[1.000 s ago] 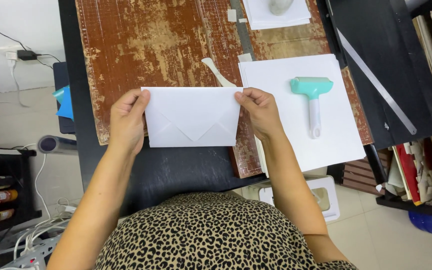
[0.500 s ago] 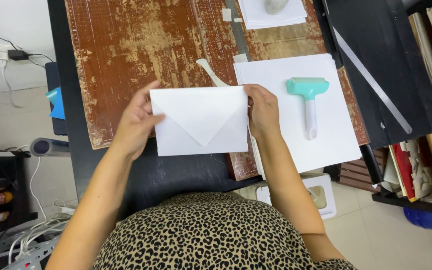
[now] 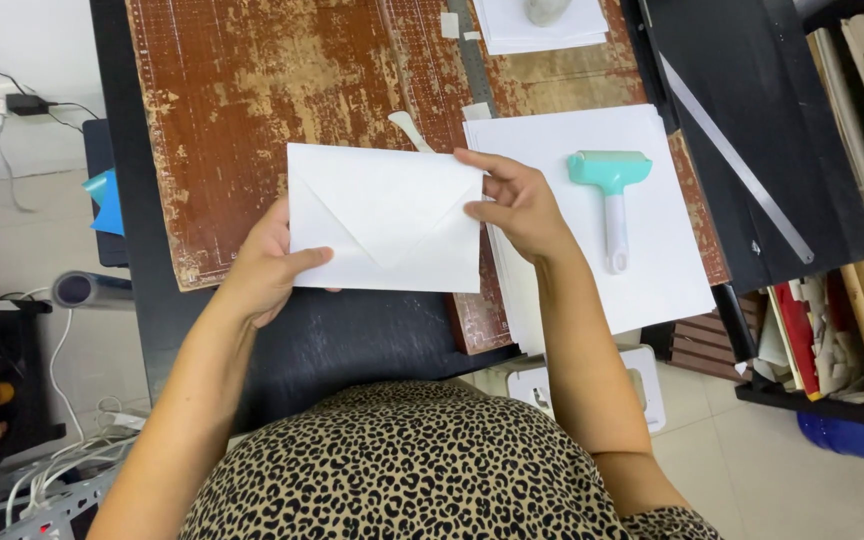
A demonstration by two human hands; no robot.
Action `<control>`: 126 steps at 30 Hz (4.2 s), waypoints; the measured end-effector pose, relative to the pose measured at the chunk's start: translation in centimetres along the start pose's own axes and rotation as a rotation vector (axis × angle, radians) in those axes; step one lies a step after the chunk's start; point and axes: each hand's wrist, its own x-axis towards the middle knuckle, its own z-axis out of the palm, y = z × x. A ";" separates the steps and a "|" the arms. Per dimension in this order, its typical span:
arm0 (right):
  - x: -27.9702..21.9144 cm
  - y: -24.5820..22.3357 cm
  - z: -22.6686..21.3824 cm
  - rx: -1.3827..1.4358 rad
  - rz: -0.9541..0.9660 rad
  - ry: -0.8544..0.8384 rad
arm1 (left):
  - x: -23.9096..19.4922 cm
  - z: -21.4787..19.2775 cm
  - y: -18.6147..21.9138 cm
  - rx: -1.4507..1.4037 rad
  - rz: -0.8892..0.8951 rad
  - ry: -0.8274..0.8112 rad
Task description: Folding paper into envelopes and using a roller and cutting machine to finish them.
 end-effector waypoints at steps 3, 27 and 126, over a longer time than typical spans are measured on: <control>0.7 0.9 -0.8 -0.011 -0.021 0.007 | 0.1 -0.1 0.1 0.014 -0.024 -0.053; 3.3 2.8 -3.0 0.008 0.093 0.291 | 1.1 -0.5 -1.5 0.141 0.022 -0.096; 0.3 -5.5 13.3 -0.483 -0.681 0.145 | -2.8 4.4 5.7 0.738 0.894 0.371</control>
